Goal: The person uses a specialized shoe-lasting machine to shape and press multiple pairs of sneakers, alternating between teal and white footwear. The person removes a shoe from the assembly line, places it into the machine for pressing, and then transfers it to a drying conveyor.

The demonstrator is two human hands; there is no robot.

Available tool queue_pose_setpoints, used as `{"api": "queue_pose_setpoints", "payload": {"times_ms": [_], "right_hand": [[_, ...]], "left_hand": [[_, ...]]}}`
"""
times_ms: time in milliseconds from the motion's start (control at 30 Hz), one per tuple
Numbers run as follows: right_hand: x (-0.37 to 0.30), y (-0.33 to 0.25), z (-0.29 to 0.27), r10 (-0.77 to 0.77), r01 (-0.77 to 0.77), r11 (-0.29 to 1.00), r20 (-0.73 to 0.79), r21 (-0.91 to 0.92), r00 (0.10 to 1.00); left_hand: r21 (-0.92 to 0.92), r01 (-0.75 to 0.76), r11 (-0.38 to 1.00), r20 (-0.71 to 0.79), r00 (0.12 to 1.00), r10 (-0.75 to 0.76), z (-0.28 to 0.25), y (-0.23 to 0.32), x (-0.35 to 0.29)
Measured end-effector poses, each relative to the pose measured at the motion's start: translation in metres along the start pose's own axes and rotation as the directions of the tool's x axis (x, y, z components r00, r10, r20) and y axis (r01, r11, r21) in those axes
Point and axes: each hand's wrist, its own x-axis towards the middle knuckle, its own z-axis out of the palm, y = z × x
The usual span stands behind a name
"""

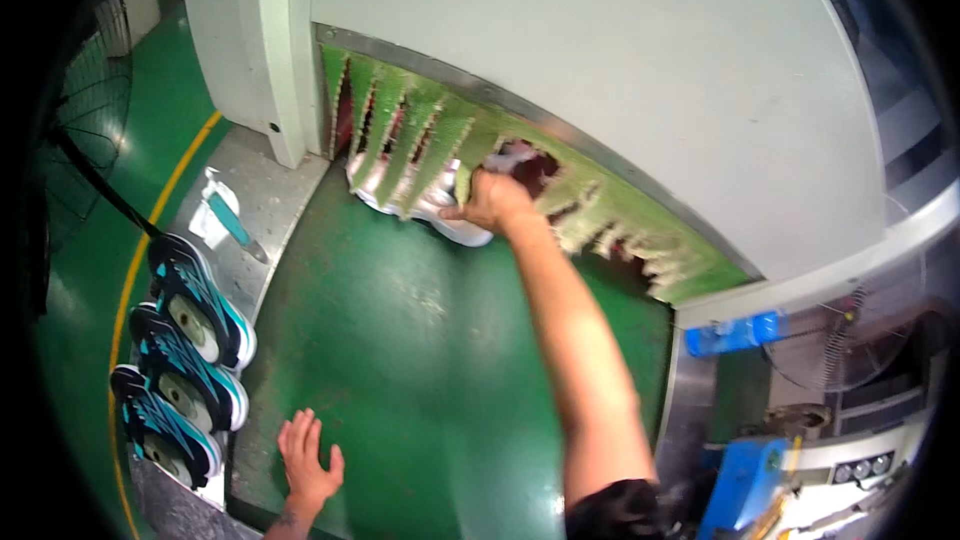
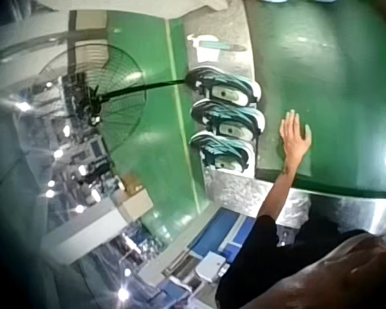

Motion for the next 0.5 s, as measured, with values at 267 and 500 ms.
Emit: {"api": "queue_pose_setpoints", "payload": {"times_ms": [267, 500], "right_hand": [[-0.129, -0.055, 0.057, 0.246, -0.193, 0.935, -0.152, 0.298, 0.957], [-0.601, -0.161, 0.076, 0.644, -0.826, 0.108, 0.594, 0.553, 0.482]], "left_hand": [[0.017, 0.067, 0.998, -0.082, 0.994, -0.065, -0.013, 0.0, -0.006], [-0.041, -0.088, 0.995, -0.156, 0.984, 0.08, -0.036, 0.053, 0.004]]}}
